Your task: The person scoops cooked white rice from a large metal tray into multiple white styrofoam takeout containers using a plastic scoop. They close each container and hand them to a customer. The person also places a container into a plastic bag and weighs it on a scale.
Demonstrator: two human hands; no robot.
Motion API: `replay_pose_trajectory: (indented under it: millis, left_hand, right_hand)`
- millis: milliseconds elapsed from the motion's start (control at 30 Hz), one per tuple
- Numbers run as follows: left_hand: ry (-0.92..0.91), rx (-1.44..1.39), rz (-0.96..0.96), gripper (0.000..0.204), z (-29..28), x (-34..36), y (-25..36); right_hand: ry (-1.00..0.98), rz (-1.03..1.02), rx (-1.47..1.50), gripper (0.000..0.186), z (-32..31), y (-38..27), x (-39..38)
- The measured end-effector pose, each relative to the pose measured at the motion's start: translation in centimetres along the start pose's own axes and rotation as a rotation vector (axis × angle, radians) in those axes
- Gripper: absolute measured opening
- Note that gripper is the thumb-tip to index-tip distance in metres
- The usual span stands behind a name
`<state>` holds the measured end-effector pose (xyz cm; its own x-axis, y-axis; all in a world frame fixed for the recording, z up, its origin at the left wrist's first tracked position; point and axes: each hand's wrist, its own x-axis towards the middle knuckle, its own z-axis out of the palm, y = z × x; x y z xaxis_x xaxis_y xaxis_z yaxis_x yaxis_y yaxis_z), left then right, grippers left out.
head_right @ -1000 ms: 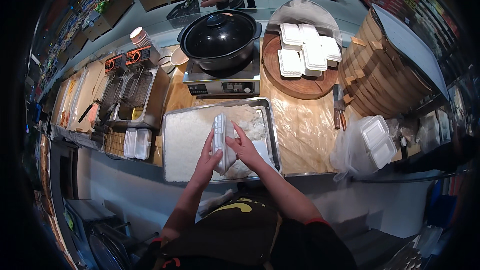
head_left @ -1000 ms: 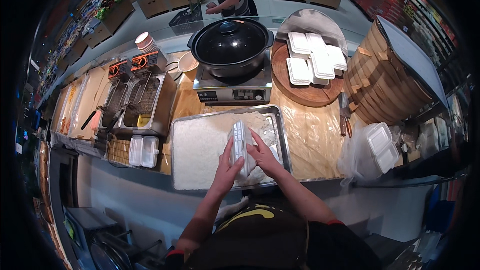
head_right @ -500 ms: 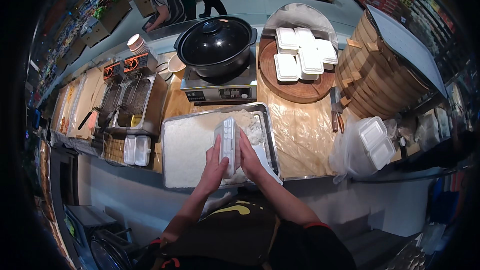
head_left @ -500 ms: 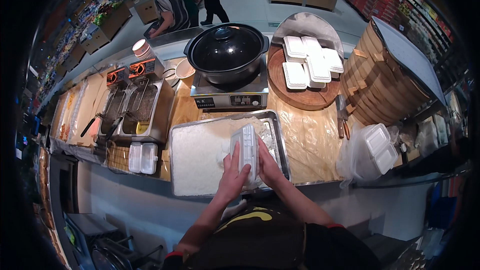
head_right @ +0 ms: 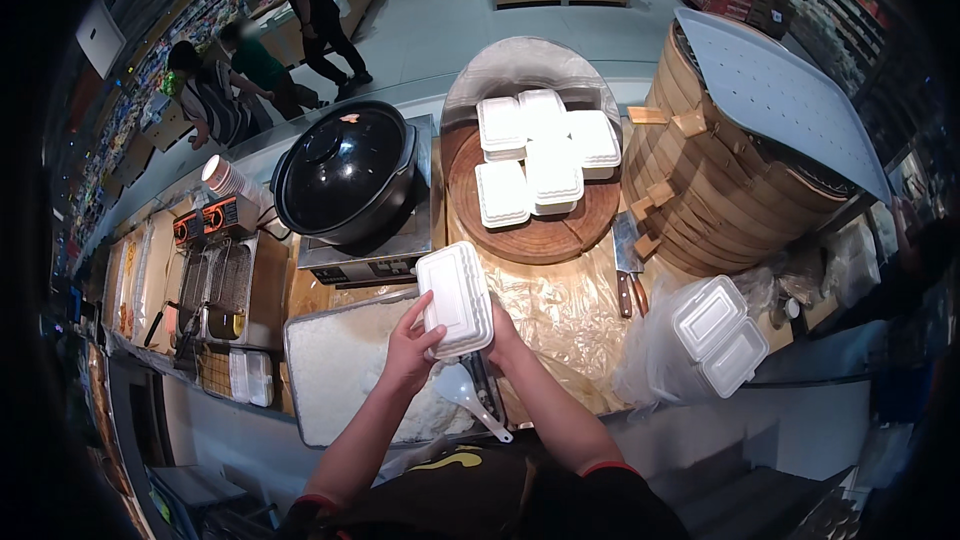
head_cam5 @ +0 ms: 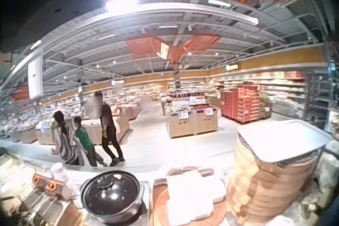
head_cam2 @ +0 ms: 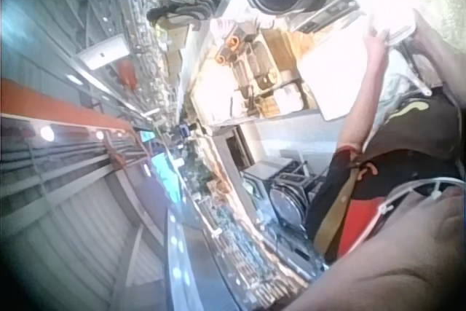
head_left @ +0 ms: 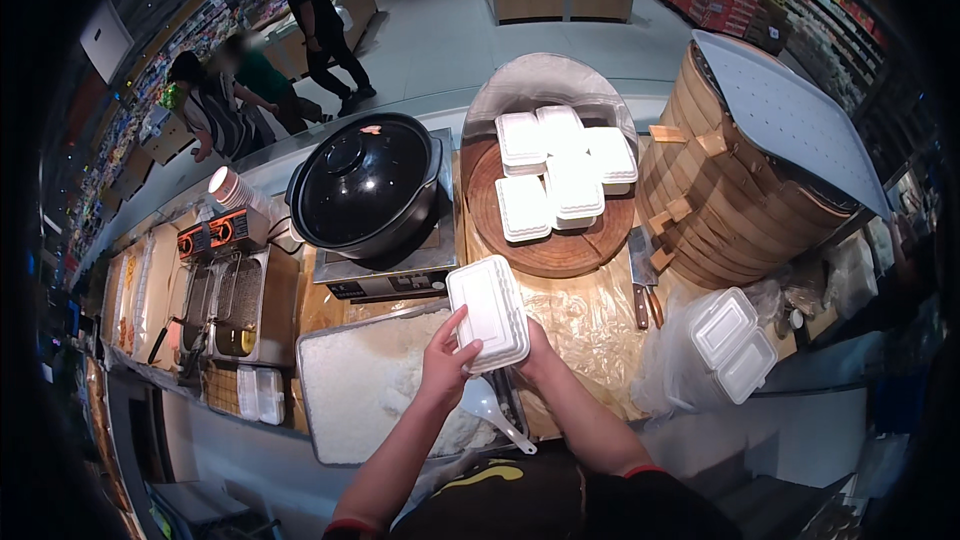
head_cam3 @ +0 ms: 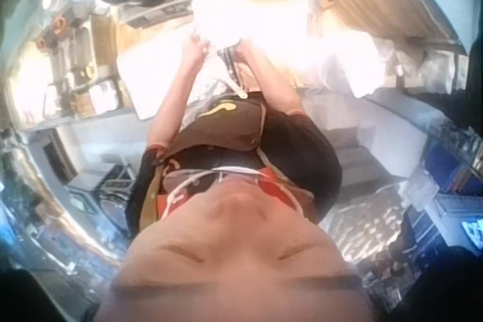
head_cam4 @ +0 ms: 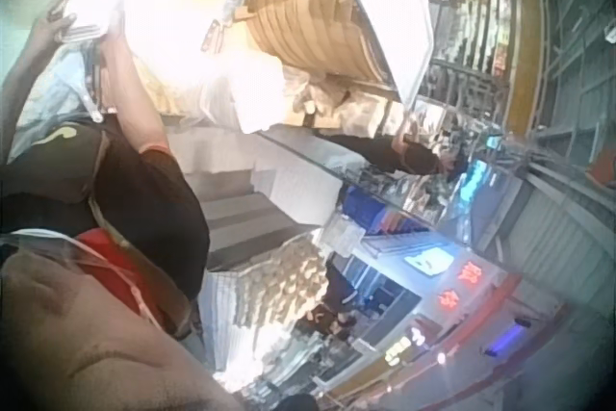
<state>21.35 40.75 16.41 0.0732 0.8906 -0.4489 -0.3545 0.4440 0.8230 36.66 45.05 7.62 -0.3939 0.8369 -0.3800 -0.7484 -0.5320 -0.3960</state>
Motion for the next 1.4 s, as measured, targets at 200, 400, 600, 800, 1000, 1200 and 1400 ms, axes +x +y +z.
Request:
replay_pose_trajectory:
  millis: [200, 400, 600, 800, 1000, 1200, 1400]
  left_hand:
    - [-0.009, -0.095, 0.096, 0.065, 6.2, 14.0, 2.1]
    - [0.002, 0.253, 0.315, 0.06, 7.3, 28.4, 1.4]
    - [-0.03, 0.356, 0.265, 0.059, 7.0, 30.9, 0.7]
    - [-0.025, 0.243, 0.256, 0.051, 6.0, 30.0, 1.2]
    - [0.044, 0.151, 0.098, 0.042, 2.6, 22.5, 0.3]
    - [-0.047, -0.033, 0.035, 0.035, -5.0, 6.2, -2.0]
    - [0.591, -0.088, 0.026, 0.018, -19.7, -13.1, -9.1]
  right_hand:
    - [0.212, -0.231, -0.29, 0.048, -3.6, -8.2, 3.7]
    - [0.367, -0.089, -0.25, 0.047, -9.7, -7.9, -2.4]
    - [0.459, -0.057, -0.292, 0.039, -14.1, -5.9, -8.2]
    - [0.372, -0.052, -0.717, 0.03, -14.5, -0.5, -9.6]
    - [0.068, -0.299, -1.705, 0.04, -8.0, 4.2, -13.7]
    - [-0.063, -0.152, -2.145, 0.056, -6.1, 9.7, -14.8]
    - [0.037, -0.149, -2.284, 0.037, -7.5, 12.2, -14.2]
